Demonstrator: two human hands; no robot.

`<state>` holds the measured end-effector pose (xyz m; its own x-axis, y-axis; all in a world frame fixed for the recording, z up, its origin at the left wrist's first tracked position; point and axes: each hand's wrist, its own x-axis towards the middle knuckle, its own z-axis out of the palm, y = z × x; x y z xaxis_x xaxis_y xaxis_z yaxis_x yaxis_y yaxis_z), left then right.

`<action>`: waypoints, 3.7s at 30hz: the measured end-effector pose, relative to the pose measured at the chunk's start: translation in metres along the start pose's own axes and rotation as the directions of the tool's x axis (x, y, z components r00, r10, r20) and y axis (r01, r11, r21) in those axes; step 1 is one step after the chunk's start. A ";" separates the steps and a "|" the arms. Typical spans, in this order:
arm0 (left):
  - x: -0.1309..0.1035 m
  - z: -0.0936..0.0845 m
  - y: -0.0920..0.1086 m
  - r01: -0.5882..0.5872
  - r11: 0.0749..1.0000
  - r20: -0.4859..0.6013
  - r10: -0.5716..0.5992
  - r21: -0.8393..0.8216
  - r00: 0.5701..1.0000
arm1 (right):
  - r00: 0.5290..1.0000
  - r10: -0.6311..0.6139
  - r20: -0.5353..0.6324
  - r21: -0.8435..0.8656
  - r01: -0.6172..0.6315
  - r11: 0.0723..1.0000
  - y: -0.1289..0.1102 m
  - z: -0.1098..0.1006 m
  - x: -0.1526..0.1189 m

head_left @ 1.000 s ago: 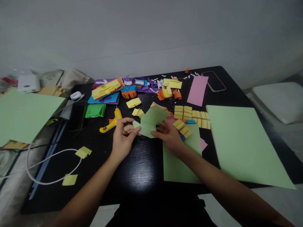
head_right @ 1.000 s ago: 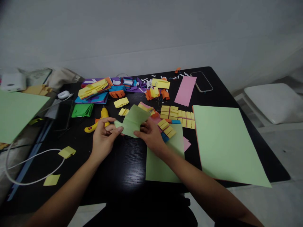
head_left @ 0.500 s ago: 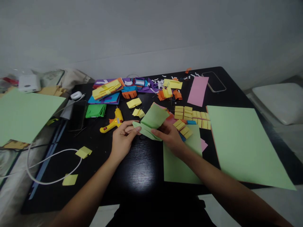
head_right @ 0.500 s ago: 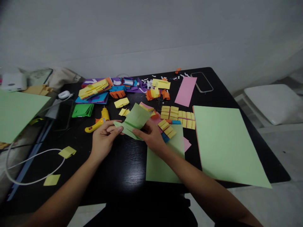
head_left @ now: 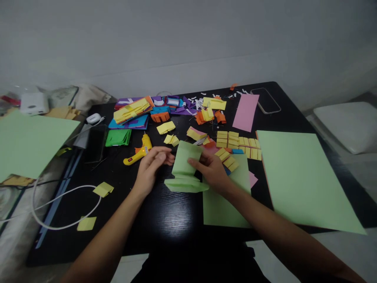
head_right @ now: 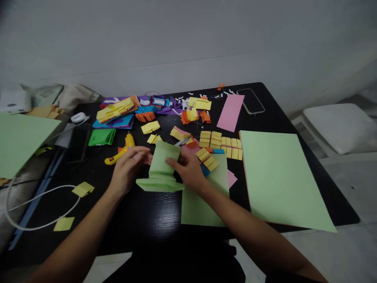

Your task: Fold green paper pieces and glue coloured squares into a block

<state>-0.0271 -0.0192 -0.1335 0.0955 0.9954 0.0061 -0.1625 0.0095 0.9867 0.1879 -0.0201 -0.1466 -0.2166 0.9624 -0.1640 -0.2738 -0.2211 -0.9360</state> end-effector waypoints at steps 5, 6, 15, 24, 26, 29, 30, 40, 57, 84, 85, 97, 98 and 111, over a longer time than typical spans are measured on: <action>-0.004 0.006 0.000 -0.152 0.986 0.130 0.143 0.069 0.981 | 0.998 0.030 -0.054 -0.029 -0.032 0.999 0.003 -0.001 0.000; -0.004 0.007 -0.001 -0.198 0.976 0.123 0.186 0.095 0.975 | 0.997 0.027 -0.072 -0.033 -0.030 0.999 0.003 -0.001 0.000; -0.002 -0.002 -0.002 -0.342 0.796 0.119 0.327 0.499 0.937 | 0.990 -0.124 -0.062 -0.073 0.120 0.990 0.005 -0.001 0.002; -0.003 -0.002 -0.001 -0.493 0.588 0.158 0.528 0.642 0.835 | 0.929 -0.367 -0.045 -0.397 0.320 0.860 0.004 -0.009 0.003; -0.005 -0.001 0.000 -0.519 0.517 0.164 0.583 0.681 0.796 | 0.919 -0.390 -0.061 -0.413 0.332 0.848 0.002 -0.006 0.001; -0.011 0.004 0.001 -0.577 0.374 0.203 0.685 0.726 0.700 | 0.923 -0.384 -0.039 -0.377 0.342 0.861 -0.003 -0.002 -0.005; -0.013 0.006 0.001 -0.595 0.323 0.227 0.711 0.736 0.666 | 0.925 -0.380 -0.014 -0.364 0.350 0.863 -0.004 0.000 -0.006; -0.024 0.019 0.006 -0.643 0.339 0.361 0.608 0.687 0.707 | 0.879 -0.476 0.023 -0.500 0.422 0.756 -0.003 -0.002 -0.010; -0.017 0.014 -0.002 -0.238 0.920 0.200 0.181 0.311 0.963 | 0.922 -0.387 -0.023 -0.387 0.348 0.854 -0.001 0.001 -0.009; -0.013 0.009 -0.004 -0.177 0.935 0.141 0.139 0.309 0.980 | 0.981 -0.193 0.024 -0.188 0.194 0.963 -0.001 0.002 -0.006; -0.012 0.009 -0.004 -0.206 0.913 0.121 0.173 0.352 0.977 | 0.980 -0.197 0.035 -0.197 0.200 0.960 0.000 0.002 -0.008; -0.013 0.013 0.009 -0.537 0.602 0.260 0.488 0.591 0.833 | 0.962 -0.272 0.020 -0.315 0.264 0.912 0.002 0.004 -0.010; -0.012 0.013 0.009 -0.543 0.598 0.267 0.490 0.589 0.830 | 0.962 -0.272 0.010 -0.313 0.262 0.913 0.002 0.004 -0.010; -0.014 0.010 0.006 -0.577 0.583 0.360 0.453 0.572 0.815 | 0.944 -0.329 -0.003 -0.346 0.308 0.886 0.001 0.004 -0.009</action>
<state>-0.0192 -0.0340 -0.1256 0.3582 0.7815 0.5108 0.4115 -0.6233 0.6649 0.1858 -0.0298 -0.1449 -0.1119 0.9820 0.1524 0.0153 0.1551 -0.9878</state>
